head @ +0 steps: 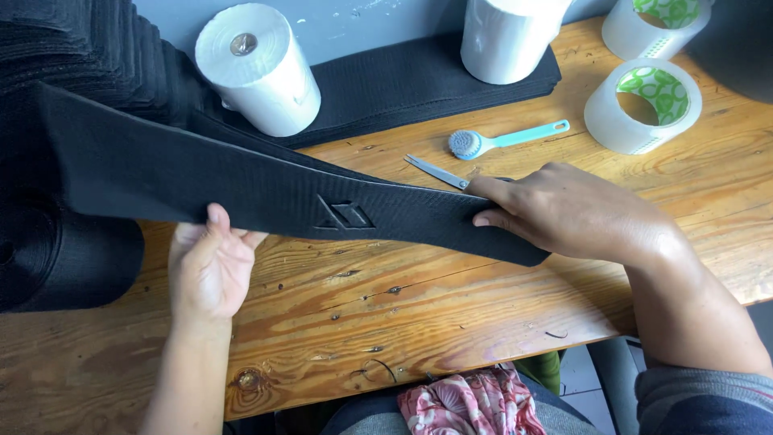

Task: Trimming the edges and rounded ends of a black textured strap using scissors

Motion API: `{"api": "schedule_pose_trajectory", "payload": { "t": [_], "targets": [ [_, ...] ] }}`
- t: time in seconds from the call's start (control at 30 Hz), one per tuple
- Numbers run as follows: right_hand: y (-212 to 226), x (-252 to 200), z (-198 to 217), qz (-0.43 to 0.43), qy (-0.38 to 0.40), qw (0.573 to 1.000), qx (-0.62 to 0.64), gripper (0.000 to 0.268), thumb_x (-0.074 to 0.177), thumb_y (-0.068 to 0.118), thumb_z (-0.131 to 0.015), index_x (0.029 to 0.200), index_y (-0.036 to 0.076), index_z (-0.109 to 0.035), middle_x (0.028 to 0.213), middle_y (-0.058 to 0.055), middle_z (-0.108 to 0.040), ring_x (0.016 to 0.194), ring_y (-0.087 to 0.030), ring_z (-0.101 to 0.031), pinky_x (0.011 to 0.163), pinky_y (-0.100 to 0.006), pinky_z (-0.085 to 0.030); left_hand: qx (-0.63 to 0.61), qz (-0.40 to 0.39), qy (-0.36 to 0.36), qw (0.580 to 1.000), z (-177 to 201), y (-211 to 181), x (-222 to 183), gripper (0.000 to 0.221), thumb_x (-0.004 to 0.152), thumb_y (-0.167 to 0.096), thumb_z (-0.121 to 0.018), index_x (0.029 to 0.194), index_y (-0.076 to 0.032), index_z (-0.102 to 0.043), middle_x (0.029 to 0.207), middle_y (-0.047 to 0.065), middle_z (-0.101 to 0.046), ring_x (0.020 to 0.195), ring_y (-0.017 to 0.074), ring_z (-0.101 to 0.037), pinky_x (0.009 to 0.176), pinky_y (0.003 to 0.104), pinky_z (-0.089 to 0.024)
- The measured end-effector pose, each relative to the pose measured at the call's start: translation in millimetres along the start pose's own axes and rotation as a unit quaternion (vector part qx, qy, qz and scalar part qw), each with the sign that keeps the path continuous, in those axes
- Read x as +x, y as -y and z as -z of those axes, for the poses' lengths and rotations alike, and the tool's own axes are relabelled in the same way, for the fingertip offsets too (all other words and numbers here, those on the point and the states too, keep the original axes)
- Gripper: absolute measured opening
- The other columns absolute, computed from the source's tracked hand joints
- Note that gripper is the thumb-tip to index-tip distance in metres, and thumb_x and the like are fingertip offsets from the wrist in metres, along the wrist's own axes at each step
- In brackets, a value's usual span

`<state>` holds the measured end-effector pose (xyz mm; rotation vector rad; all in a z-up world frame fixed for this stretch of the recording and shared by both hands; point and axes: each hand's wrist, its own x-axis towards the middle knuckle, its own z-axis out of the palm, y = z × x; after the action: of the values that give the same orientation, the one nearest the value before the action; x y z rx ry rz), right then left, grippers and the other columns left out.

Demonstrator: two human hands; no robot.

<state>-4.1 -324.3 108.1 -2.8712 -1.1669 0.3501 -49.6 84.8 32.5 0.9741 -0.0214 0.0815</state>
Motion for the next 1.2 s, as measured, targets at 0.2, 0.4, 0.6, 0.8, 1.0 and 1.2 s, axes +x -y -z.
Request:
{"api": "schedule_pose_trajectory", "payload": {
  "t": [0.2,0.4,0.6,0.8,1.0,1.2],
  "targets": [
    [-6,11,-14,-0.041,0.034,0.999,-0.009,0.031,0.101,0.044,-0.048,0.123,0.021,-0.051,0.074,-0.014,-0.073,0.068,-0.046,-0.068,0.06,-0.056,-0.049,0.064,0.044,-0.154,0.985,79,5,-2,0.013,0.098,-0.01,-0.071,0.086,-0.015,-0.073,0.095,0.0,-0.076,0.085,0.0168,-0.075,0.086,0.035,-0.063],
    [-8,13,-14,-0.12,0.063,0.989,-0.059,0.028,0.101,0.046,-0.048,0.122,0.027,-0.05,0.073,-0.016,-0.073,0.071,-0.047,-0.068,0.064,-0.055,-0.049,0.185,0.071,-0.167,0.966,105,-3,3,0.025,0.091,-0.004,-0.073,0.094,-0.023,-0.057,0.102,-0.004,-0.072,0.093,0.006,-0.069,0.077,0.021,-0.056],
    [-7,14,-15,-0.115,0.073,0.988,-0.076,0.022,0.102,0.044,-0.047,0.117,0.027,-0.049,0.071,-0.013,-0.073,0.069,-0.045,-0.069,0.062,-0.054,-0.05,0.431,0.036,-0.136,0.891,104,2,3,0.035,0.093,-0.012,-0.077,0.084,-0.016,-0.043,0.062,-0.001,-0.049,0.047,0.0052,-0.047,0.045,0.02,-0.029],
    [0,13,-11,-0.113,0.072,0.987,-0.086,0.027,0.102,0.044,-0.045,0.123,0.028,-0.05,0.069,-0.013,-0.073,0.068,-0.043,-0.07,0.06,-0.053,-0.049,0.347,0.084,-0.082,0.93,100,0,-1,0.028,0.104,-0.015,-0.061,0.098,-0.014,-0.034,0.084,0.007,-0.05,0.103,0.0294,-0.076,0.101,0.035,-0.061],
    [1,13,-13,-0.102,0.071,0.989,-0.081,0.024,0.101,0.045,-0.049,0.119,0.029,-0.049,0.069,-0.012,-0.073,0.069,-0.042,-0.071,0.06,-0.054,-0.05,0.313,0.033,-0.065,0.947,115,10,3,0.019,0.112,-0.032,-0.05,0.112,-0.014,-0.054,0.092,-0.004,-0.045,0.094,0.0096,-0.057,0.104,0.041,-0.06],
    [9,9,-15,-0.093,0.052,0.99,-0.097,0.032,0.1,0.048,-0.049,0.125,0.028,-0.046,0.062,-0.013,-0.07,0.061,-0.044,-0.068,0.054,-0.053,-0.047,0.376,-0.023,-0.093,0.922,116,11,6,0.039,0.109,-0.04,-0.051,0.13,-0.007,-0.057,0.114,0.005,-0.064,0.102,0.0158,-0.065,0.092,0.037,-0.063]
  ]
}}
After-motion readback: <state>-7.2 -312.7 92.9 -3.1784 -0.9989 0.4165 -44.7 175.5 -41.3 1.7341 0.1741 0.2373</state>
